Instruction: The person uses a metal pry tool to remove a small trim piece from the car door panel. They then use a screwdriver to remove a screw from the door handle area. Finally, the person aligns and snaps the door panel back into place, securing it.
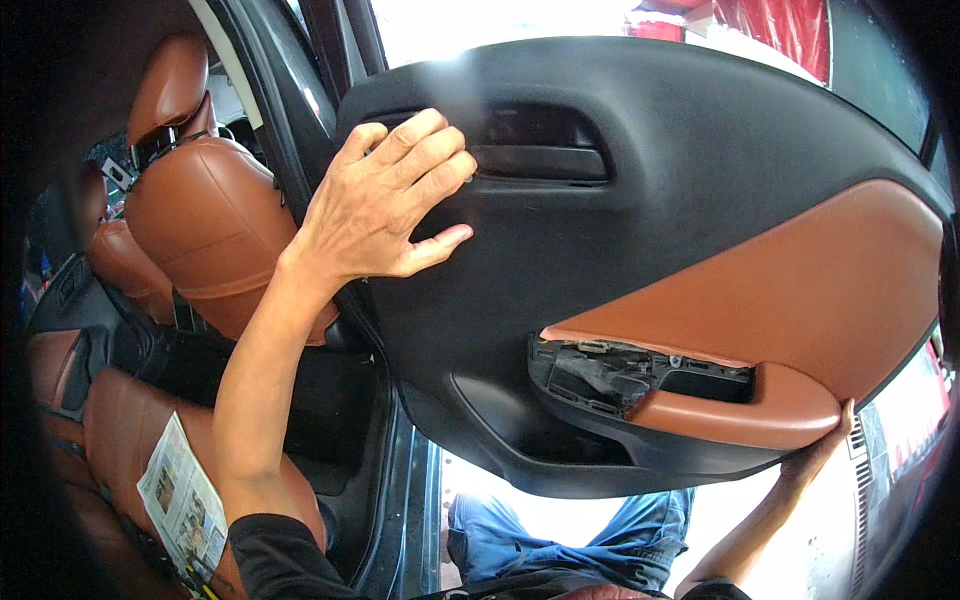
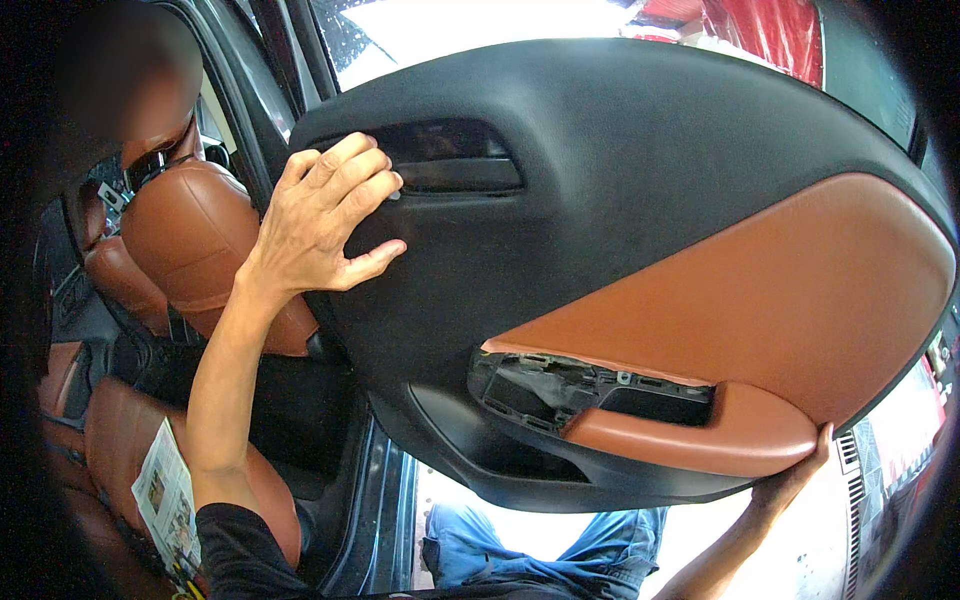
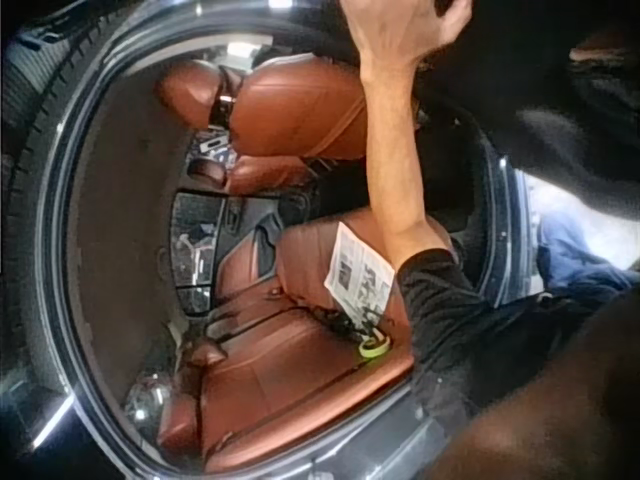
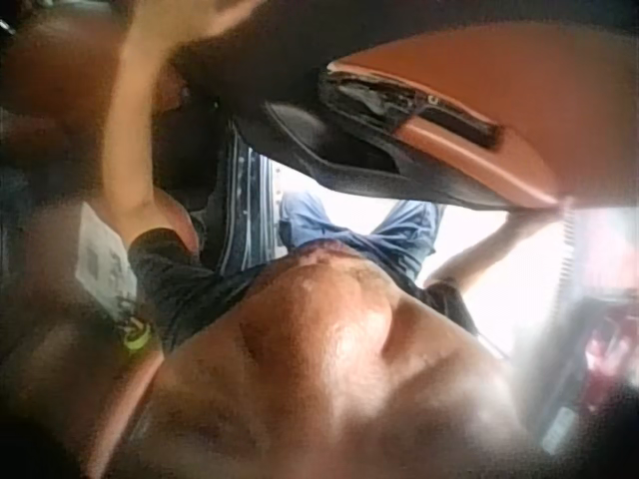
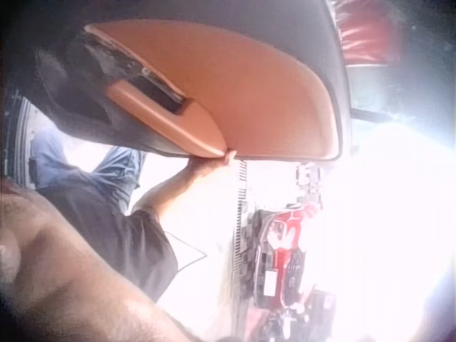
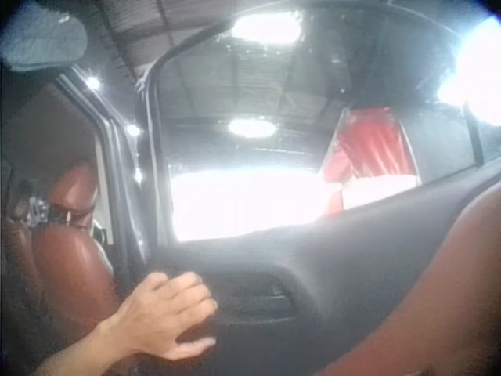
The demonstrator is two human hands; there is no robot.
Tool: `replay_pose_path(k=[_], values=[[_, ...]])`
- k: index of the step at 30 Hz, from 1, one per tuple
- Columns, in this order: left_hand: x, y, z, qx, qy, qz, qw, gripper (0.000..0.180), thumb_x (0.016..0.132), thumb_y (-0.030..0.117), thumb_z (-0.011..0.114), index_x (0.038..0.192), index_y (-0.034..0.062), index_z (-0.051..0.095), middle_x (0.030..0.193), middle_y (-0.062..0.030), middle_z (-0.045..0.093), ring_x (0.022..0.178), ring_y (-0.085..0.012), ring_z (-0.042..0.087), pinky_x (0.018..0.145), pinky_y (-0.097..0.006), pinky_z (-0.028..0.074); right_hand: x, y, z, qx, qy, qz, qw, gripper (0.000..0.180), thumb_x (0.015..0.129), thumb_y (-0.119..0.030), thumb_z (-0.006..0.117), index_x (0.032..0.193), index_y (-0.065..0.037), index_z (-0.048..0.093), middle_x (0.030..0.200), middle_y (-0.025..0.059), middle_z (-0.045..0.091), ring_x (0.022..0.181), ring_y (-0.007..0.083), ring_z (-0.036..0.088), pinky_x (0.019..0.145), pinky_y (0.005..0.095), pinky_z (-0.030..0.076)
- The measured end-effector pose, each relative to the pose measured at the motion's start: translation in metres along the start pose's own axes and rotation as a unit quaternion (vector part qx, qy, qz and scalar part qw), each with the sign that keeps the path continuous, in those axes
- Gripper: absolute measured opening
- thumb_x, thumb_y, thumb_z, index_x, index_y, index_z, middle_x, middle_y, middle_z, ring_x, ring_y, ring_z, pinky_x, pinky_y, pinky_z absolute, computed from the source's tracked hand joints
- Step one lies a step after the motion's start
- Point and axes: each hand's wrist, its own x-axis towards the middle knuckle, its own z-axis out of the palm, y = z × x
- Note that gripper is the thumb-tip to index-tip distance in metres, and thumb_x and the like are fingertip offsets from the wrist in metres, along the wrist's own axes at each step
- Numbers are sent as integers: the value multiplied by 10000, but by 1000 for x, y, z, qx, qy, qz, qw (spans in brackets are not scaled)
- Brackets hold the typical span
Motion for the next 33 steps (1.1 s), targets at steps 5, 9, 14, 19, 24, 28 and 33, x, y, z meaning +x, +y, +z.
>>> replay_pose_path(k=[5,9,14,19,24,28,33], values=[[27,30,3,6,40,-102,994,394,903,337,714,1173,51,685,1259,-107,620,1171,-267,552,981,-420,383,-2,20,-7,42,8,15,999,754,935,-608,587,1425,-42,489,1330,173,569,1235,300,567,1032,462,460],[39,45,1,-12,32,-176,984,321,909,309,720,1081,38,706,1077,-114,649,1126,-287,551,973,-425,392,-5,23,-3,61,3,32,998,756,931,-608,594,1418,-40,490,1333,175,566,1233,300,564,1029,463,461],[50,46,-19,-231,-20,-285,930,326,931,329,747,1003,23,661,970,-107,577,993,-257,530,867,-398,423,-4,24,-5,67,-3,37,997,739,939,-601,575,1418,-44,496,1361,183,558,1243,302,554,1036,463,449],[51,46,-17,-302,-34,-322,897,313,990,325,694,957,21,623,934,-93,550,883,-196,496,793,-364,413,-9,13,-7,49,-19,38,998,753,938,-605,574,1429,-40,488,1378,180,555,1249,317,560,1035,476,457],[54,57,-20,-354,-45,-344,869,288,989,293,678,1039,21,595,966,-129,582,940,-240,522,832,-401,434,-29,5,-3,58,-40,28,997,810,908,-628,614,1443,-37,473,1391,184,543,1275,311,547,1055,470,467],[41,62,-16,-231,-24,-259,937,322,958,228,682,1177,26,558,1014,-155,613,1019,-309,531,910,-455,438,-13,22,-7,71,-39,55,995,809,903,-621,624,1438,-33,474,1380,177,551,1255,301,560,1042,463,474],[31,64,-1,-206,22,-268,941,317,957,214,692,1189,29,581,999,-152,640,998,-296,520,900,-454,437,-21,19,11,-1,-38,-22,999,855,899,-645,640,1444,-14,449,1374,195,545,1271,309,555,1077,485,453]])
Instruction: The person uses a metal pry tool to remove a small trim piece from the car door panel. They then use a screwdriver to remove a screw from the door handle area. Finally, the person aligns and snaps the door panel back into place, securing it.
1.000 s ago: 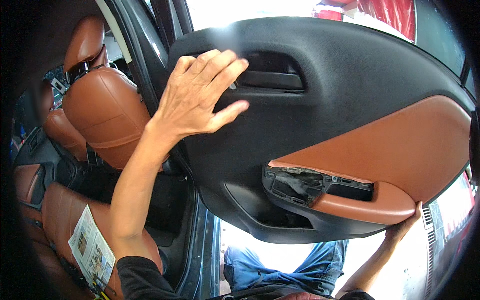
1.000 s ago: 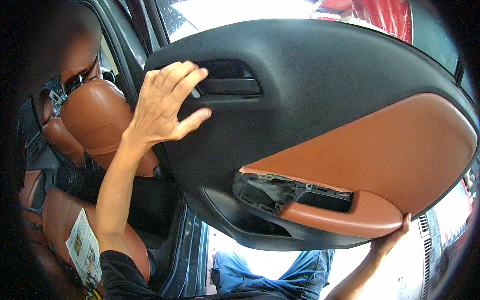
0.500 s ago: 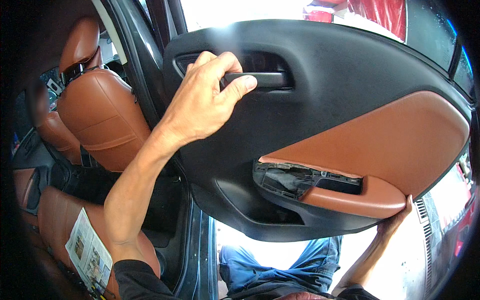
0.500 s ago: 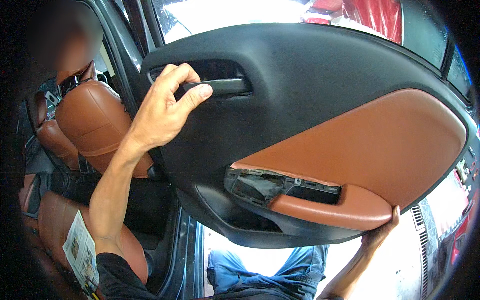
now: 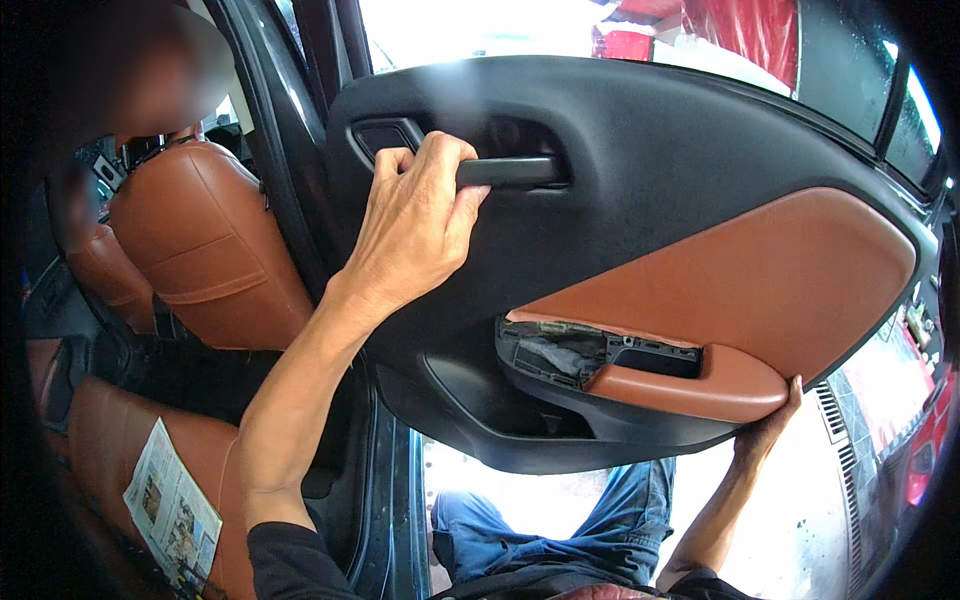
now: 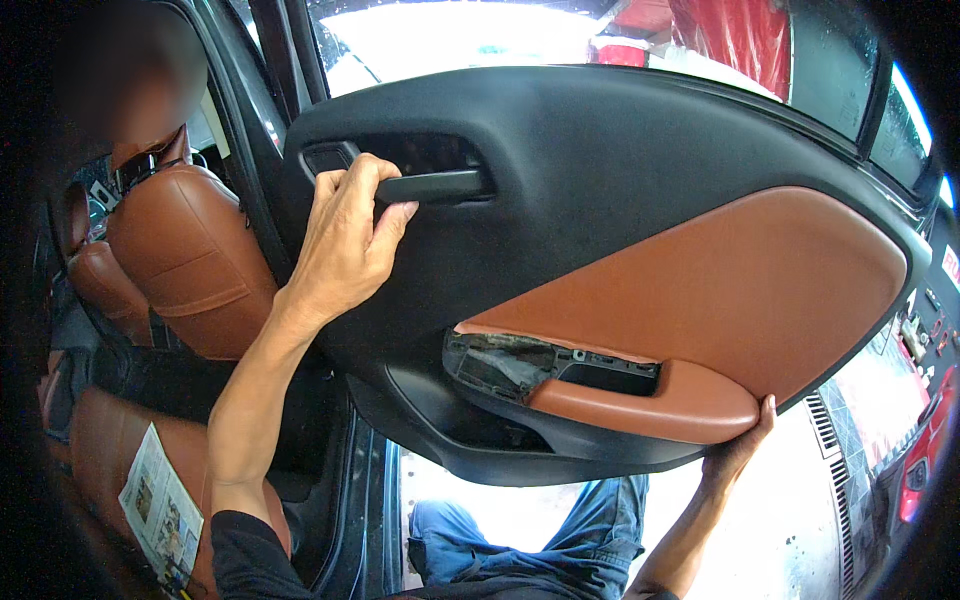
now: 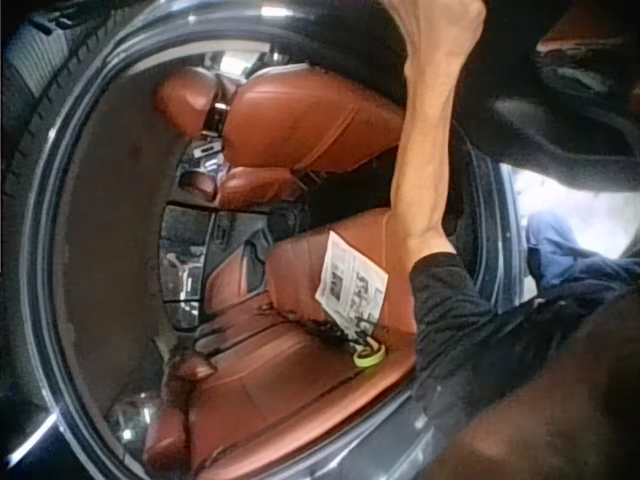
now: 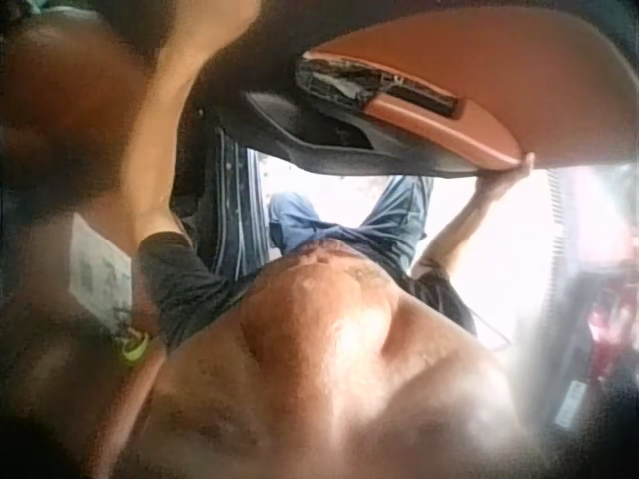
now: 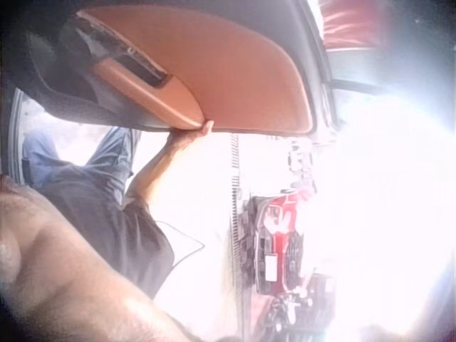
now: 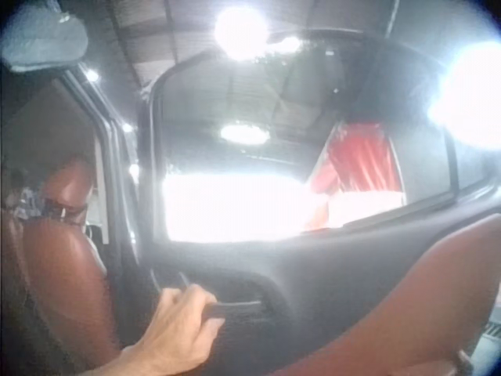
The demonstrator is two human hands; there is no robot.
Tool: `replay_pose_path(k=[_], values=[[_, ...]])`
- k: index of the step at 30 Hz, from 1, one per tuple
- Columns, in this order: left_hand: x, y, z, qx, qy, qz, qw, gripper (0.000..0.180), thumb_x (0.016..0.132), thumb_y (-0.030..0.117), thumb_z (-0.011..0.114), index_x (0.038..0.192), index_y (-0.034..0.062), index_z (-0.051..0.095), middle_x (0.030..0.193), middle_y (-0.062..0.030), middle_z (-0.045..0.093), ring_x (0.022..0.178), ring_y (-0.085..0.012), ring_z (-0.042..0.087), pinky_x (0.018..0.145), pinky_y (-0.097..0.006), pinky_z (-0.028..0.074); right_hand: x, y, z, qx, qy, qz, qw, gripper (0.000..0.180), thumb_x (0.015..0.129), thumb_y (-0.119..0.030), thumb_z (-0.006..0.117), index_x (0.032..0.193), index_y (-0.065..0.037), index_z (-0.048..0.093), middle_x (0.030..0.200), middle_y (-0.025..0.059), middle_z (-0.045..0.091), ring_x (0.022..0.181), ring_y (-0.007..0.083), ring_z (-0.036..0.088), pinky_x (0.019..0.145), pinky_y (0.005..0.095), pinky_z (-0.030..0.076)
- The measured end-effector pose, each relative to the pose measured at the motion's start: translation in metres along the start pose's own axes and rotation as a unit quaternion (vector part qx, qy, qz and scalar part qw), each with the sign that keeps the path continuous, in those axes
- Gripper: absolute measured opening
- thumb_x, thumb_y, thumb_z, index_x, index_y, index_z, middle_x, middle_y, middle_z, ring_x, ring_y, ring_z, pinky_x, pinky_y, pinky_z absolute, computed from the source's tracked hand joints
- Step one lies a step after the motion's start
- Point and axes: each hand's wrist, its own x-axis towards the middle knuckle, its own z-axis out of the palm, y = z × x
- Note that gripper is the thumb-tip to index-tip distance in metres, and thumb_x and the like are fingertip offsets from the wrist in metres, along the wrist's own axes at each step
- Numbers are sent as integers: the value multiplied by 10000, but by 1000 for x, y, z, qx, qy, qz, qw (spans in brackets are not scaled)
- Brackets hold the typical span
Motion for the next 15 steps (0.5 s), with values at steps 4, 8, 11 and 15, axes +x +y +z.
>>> replay_pose_path(k=[4,8,11,15], values=[[-1,4,-2,-44,18,-25,999,329,972,278,693,1184,38,615,1006,-146,654,1004,-287,518,886,-448,445,9,-19,16,-161,151,-245,944,859,918,-610,674,1461,5,420,1403,205,513,1336,340,503,1137,540,408],[0,-1,14,-60,28,-6,998,380,976,349,699,1197,47,639,1034,-136,671,1001,-277,519,876,-435,457,-18,-91,96,-348,-3,-546,762,751,900,-334,781,1485,-29,422,1473,193,472,1414,329,436,1199,505,353],[-10,-9,8,-63,12,-36,997,364,983,349,690,1196,58,640,1030,-120,678,990,-271,521,872,-432,457,-32,-116,201,-441,-122,-638,619,945,754,-519,885,1474,-39,506,1425,218,546,1383,368,483,1127,515,427],[-3,-8,9,-40,69,2,997,330,980,324,694,1187,72,647,1007,-97,686,942,-255,527,871,-418,446,-13,-137,302,-475,-230,-690,495,1027,687,-775,797,1372,-30,628,1358,238,609,1277,388,580,1064,508,494]])
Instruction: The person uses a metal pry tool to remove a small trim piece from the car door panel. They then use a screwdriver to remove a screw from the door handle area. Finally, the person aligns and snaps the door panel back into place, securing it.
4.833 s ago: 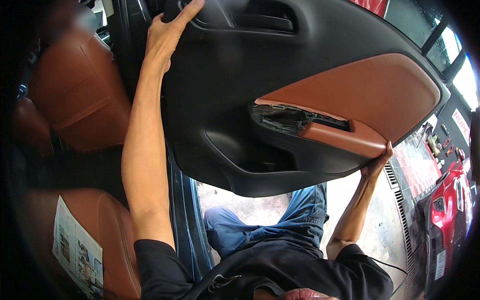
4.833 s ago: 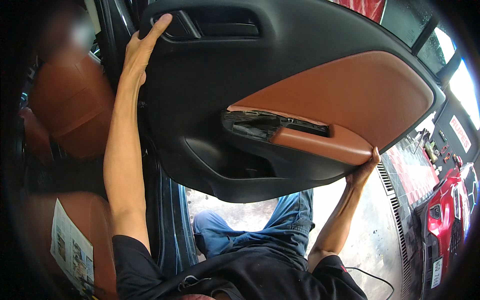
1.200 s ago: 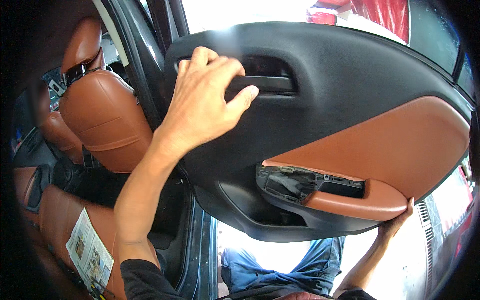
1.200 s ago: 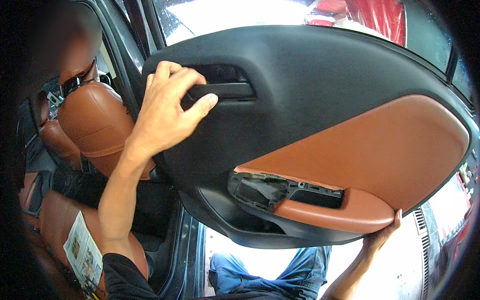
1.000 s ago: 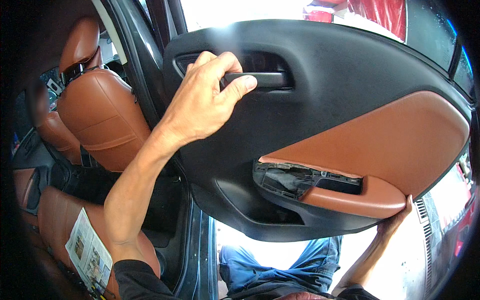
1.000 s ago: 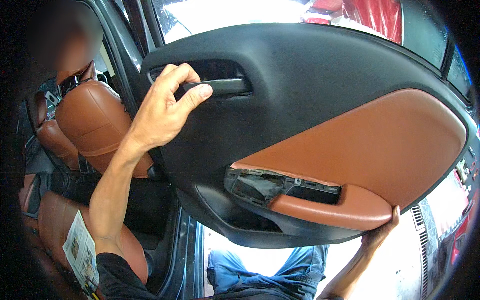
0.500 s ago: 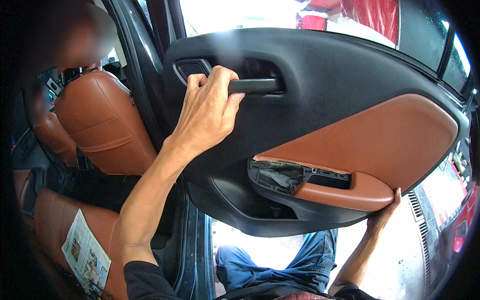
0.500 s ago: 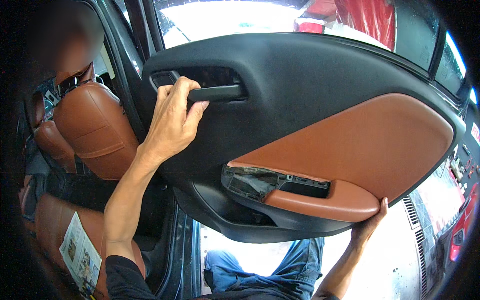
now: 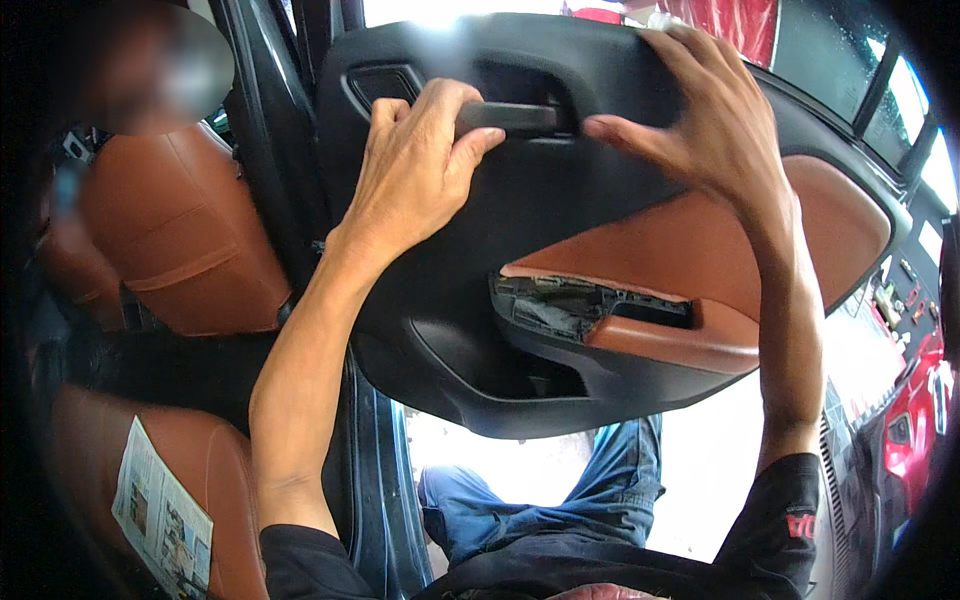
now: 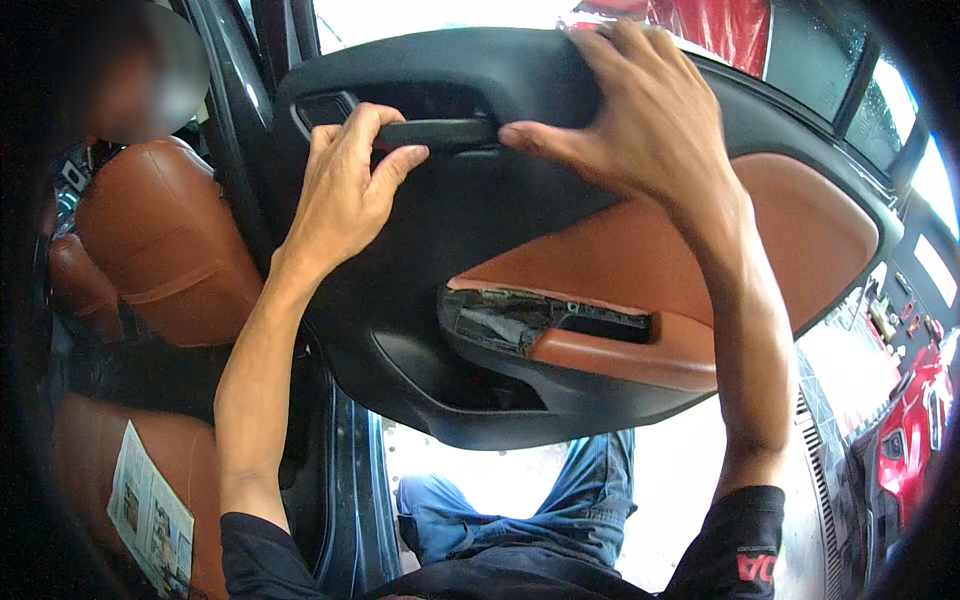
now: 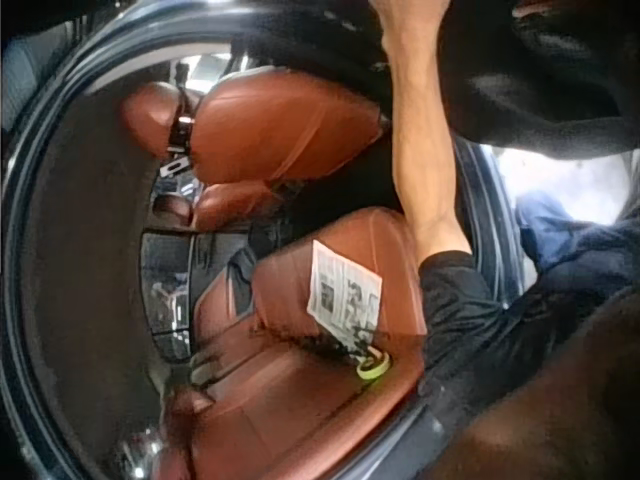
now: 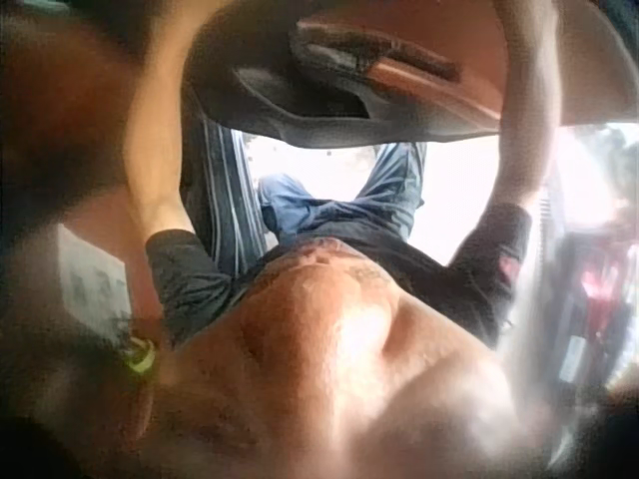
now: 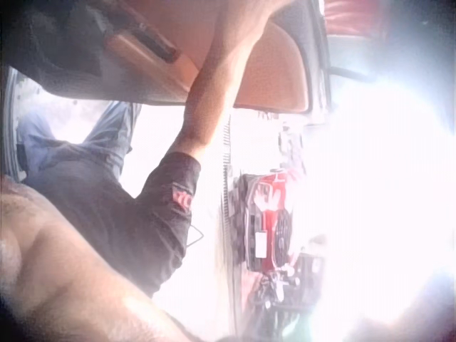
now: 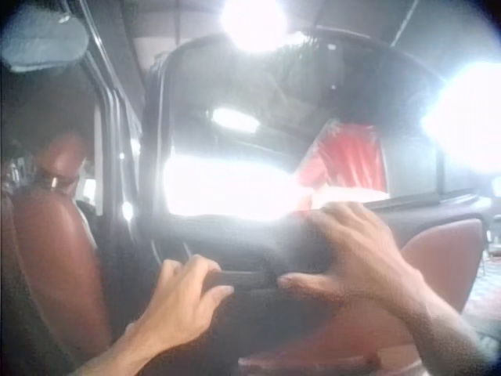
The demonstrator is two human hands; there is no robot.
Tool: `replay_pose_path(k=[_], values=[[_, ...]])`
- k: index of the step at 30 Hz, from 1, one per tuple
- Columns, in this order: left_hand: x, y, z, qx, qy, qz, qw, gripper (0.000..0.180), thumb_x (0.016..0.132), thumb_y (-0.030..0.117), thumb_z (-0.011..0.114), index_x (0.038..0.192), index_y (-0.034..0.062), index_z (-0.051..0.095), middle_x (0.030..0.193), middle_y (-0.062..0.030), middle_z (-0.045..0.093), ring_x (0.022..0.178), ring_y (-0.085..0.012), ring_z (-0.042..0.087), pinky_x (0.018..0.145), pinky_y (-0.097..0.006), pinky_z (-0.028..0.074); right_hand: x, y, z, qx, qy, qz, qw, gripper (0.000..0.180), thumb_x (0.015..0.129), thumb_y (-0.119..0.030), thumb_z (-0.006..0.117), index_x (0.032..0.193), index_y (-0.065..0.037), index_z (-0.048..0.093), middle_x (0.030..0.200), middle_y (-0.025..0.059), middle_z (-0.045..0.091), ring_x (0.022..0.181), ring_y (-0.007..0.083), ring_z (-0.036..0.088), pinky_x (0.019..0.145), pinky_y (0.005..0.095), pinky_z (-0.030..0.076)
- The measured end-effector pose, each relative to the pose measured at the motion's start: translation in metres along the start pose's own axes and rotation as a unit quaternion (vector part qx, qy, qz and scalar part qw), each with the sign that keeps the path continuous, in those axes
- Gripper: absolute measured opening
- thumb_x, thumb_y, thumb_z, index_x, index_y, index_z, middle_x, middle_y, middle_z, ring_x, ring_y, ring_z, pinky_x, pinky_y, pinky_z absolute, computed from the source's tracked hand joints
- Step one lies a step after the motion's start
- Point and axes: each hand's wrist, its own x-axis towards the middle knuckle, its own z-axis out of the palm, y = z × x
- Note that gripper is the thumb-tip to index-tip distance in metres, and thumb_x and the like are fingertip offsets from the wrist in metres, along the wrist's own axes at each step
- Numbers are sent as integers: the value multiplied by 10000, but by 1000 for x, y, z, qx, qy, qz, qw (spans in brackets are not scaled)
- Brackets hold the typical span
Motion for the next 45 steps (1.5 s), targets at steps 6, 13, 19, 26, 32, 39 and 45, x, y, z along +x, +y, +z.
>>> replay_pose_path(k=[6,13,19,26,32,39,45], values=[[-1,-1,1,-26,10,4,1000,305,984,302,688,1192,80,656,995,-78,707,873,-253,541,898,-391,410,70,-39,-41,98,-256,30,961,709,717,-555,839,1132,6,713,1035,211,715,1004,332,689,922,466,547],[0,-5,0,-70,27,13,997,286,988,269,679,1208,87,673,1071,-83,728,838,-233,614,910,-366,395,75,-60,-15,60,-142,12,988,654,695,-405,782,1200,3,702,1047,222,713,1002,357,678,941,435,553],[-1,-12,4,-51,60,44,996,271,968,232,703,1206,104,707,1018,-57,767,769,-209,633,860,-342,394,87,-40,-12,258,-248,46,932,683,669,-355,766,1273,-46,694,1190,242,680,1125,339,638,992,440,518],[0,-18,12,-12,133,69,989,266,942,246,733,1186,138,737,1055,-20,783,682,-177,599,830,-320,397,106,-51,-34,248,-290,60,922,654,648,-375,783,1177,4,715,1039,223,721,962,350,683,912,432,540],[-2,-16,19,-12,149,81,985,387,917,265,773,1281,168,686,1001,1,775,670,-170,562,847,-319,394,86,-22,10,147,-123,-57,980,628,623,-412,800,1070,24,738,977,221,718,940,340,682,887,433,535],[1,-15,10,25,94,74,992,632,921,252,775,1478,161,490,1070,-60,751,766,-192,619,913,-366,366,85,-28,2,187,-99,-92,973,621,627,-405,804,1069,27,738,983,209,728,921,333,693,861,428,549],[6,-31,-1,32,81,108,990,592,920,160,746,1458,141,500,1182,-75,719,1027,-204,650,955,-370,344,90,-29,-8,270,-238,54,931,604,643,-390,797,1064,39,732,961,192,735,844,308,697,789,410,568]])
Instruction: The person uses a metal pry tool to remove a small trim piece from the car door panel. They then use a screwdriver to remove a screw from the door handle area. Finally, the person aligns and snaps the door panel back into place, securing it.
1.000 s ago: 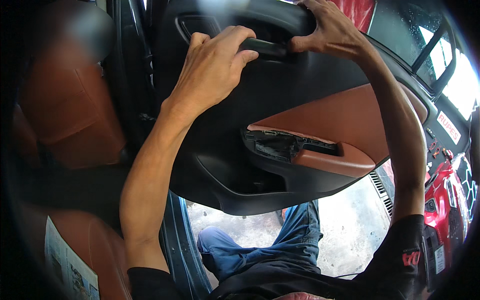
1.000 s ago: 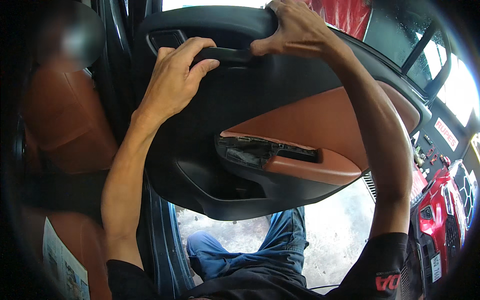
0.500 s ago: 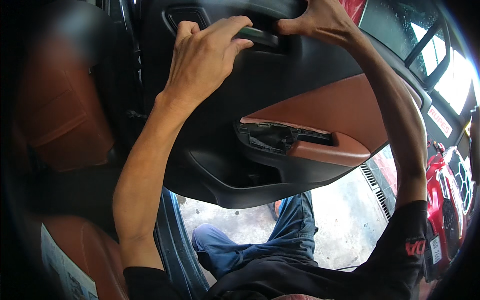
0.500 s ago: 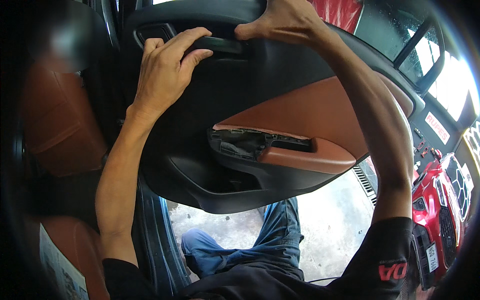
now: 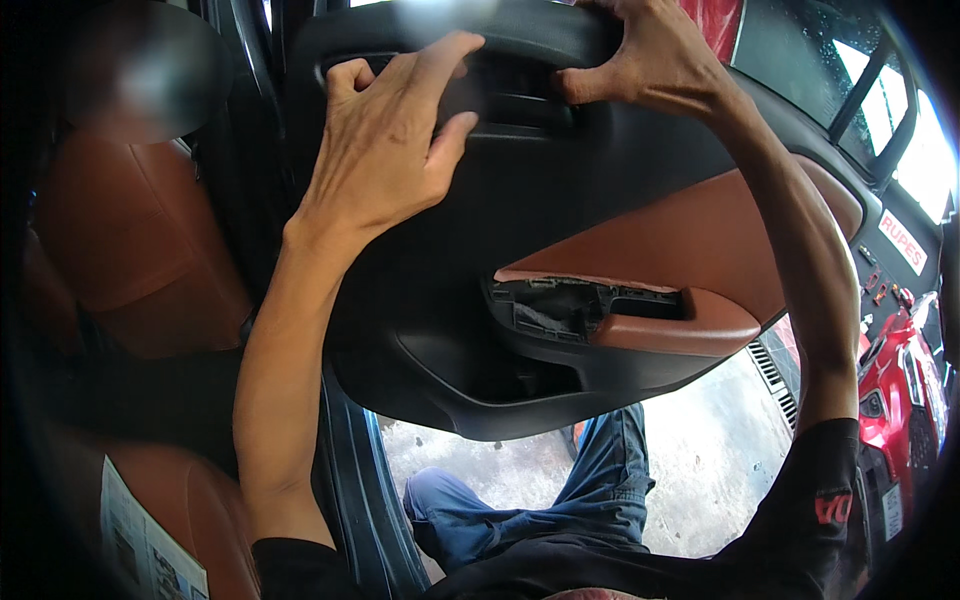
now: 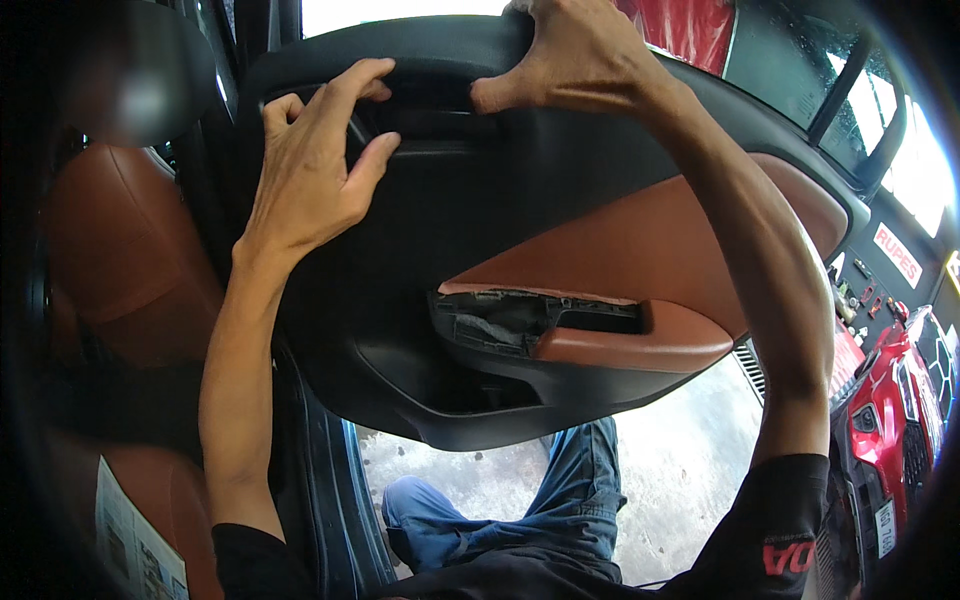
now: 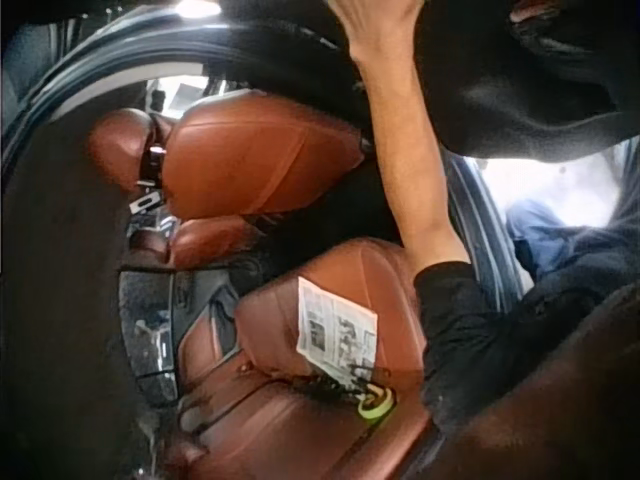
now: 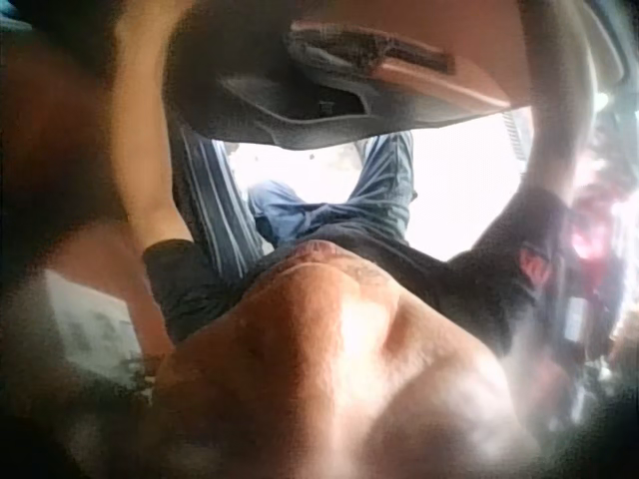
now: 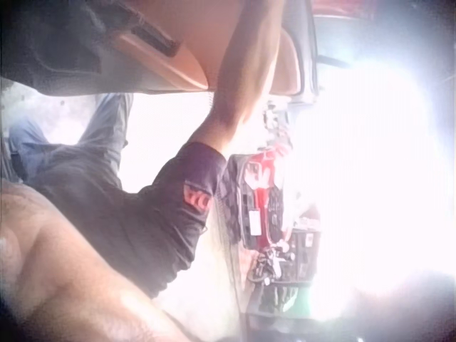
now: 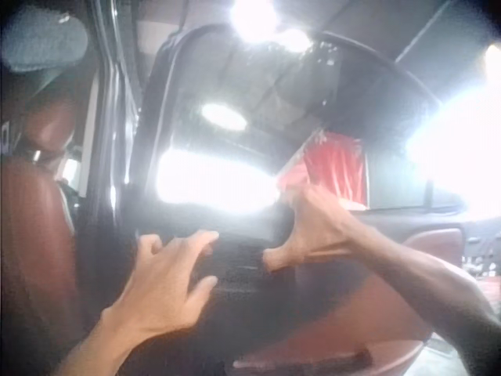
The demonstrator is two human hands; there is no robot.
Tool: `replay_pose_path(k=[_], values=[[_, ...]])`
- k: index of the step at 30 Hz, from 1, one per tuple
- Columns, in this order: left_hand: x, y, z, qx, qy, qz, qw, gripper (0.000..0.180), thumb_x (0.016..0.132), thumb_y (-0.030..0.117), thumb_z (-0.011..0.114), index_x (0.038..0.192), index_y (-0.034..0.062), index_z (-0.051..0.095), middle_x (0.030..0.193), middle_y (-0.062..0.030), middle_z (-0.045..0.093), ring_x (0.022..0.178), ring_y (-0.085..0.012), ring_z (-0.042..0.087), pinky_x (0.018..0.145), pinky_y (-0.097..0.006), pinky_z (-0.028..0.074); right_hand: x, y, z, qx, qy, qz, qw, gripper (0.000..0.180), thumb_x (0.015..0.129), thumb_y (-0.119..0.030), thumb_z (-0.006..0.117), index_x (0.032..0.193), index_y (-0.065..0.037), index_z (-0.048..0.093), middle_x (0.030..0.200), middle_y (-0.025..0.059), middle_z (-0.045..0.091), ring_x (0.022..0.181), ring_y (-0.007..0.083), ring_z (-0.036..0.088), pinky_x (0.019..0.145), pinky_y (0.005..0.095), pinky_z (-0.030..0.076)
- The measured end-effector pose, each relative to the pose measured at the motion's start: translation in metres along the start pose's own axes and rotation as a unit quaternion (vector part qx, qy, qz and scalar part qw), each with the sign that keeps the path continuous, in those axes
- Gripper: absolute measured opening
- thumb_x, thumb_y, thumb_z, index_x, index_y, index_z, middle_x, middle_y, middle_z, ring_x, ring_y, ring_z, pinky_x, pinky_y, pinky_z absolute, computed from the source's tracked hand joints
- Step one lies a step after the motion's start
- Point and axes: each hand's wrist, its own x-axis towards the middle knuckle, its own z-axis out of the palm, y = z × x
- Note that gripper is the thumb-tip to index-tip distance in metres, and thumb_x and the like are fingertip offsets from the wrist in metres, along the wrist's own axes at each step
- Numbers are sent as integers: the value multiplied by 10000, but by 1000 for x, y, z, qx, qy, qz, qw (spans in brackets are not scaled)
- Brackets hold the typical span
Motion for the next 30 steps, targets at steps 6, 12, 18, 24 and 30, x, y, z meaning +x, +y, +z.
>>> replay_pose_path(k=[6,12,18,24,30], values=[[-21,-7,6,138,219,-52,964,765,823,335,863,1413,15,494,1380,-163,492,1324,-345,475,1172,-478,303,5,6,4,-20,29,-31,999,591,648,-376,788,1023,73,704,878,194,707,815,305,684,789,409,576],[-16,-15,-12,-29,71,-495,866,1387,611,793,841,1449,-196,349,1412,-399,455,1370,-459,472,1145,-523,396,2,8,5,-39,29,-7,999,552,644,-375,784,921,89,676,836,190,677,815,316,676,798,421,574],[-7,-28,-26,-17,96,-458,884,1281,600,742,887,1350,-191,430,1292,-366,559,1243,-411,588,1079,-492,467,-12,-16,4,-60,97,-44,992,497,639,-382,777,765,82,652,725,157,644,703,299,642,708,414,556],[2,-46,-43,-303,-32,-458,835,1225,598,709,907,1334,-172,475,1194,-353,632,1253,-388,606,1129,-454,441,5,-9,3,-85,13,36,996,511,640,-421,751,645,73,623,592,146,590,584,310,596,604,417,521],[-4,-70,-25,-314,-40,-447,837,1331,615,758,858,1403,-224,428,1396,-451,472,1459,-509,359,1227,-582,213,3,1,-8,-81,-28,22,996,533,679,-479,700,600,44,634,551,168,586,565,332,583,584,436,503]])
